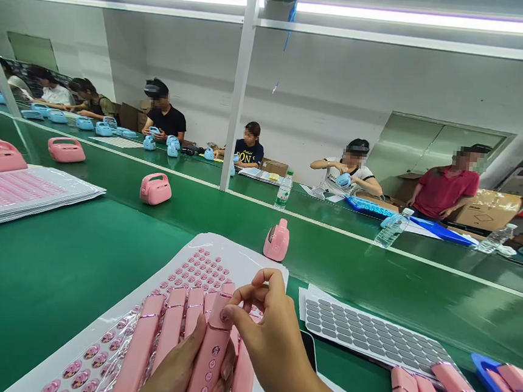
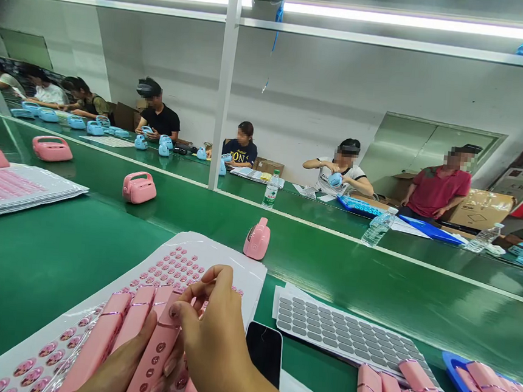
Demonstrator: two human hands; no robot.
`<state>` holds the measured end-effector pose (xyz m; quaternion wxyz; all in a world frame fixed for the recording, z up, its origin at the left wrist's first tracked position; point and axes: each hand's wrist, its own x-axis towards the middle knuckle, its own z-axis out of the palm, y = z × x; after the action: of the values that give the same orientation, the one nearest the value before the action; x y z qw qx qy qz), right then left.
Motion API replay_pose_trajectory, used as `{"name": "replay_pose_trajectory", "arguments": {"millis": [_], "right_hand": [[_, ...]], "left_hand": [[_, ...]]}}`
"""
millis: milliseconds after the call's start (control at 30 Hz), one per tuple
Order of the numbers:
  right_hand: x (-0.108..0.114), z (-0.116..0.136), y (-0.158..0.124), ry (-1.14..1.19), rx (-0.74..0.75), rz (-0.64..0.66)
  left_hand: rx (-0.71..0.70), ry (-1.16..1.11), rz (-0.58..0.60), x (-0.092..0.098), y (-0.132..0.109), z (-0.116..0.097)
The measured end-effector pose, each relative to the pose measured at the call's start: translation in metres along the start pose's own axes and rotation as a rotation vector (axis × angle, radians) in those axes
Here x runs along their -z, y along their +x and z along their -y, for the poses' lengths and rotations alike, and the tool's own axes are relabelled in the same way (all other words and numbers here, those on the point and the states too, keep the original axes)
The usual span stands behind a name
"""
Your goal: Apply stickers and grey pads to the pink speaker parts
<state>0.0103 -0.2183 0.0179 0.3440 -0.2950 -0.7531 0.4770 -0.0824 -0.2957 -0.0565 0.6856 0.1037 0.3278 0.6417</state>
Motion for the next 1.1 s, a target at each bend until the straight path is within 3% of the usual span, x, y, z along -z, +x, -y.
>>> {"name": "replay_pose_trajectory", "arguments": {"millis": [300,667,800,933,1000,1100], "right_hand": [[-0.002,-0.012,-0.006,-0.055,0.083,-0.008],[0.000,-0.009,-0.006,-0.031,0.119,0.022],[-0.001,-0.008,-0.006,-0.051,0.121,0.028],[0.000,-0.013,-0.005,-0.086,0.182,0.024],[0.001,-0.015,-0.002,-0.052,0.198,0.017],[0.003,-0.016,0.003,0.072,0.101,0.043]], "left_hand": [[0.001,0.080,-0.041,0.000,0.002,0.003],[0.061,0.079,0.091,0.003,0.003,-0.004],[0.042,0.094,0.068,0.005,0.001,-0.004],[-0.009,0.083,-0.030,0.004,-0.001,-0.005],[0.014,0.117,0.001,0.003,-0.002,-0.006],[0.035,0.143,0.116,0.001,0.000,-0.008]]}}
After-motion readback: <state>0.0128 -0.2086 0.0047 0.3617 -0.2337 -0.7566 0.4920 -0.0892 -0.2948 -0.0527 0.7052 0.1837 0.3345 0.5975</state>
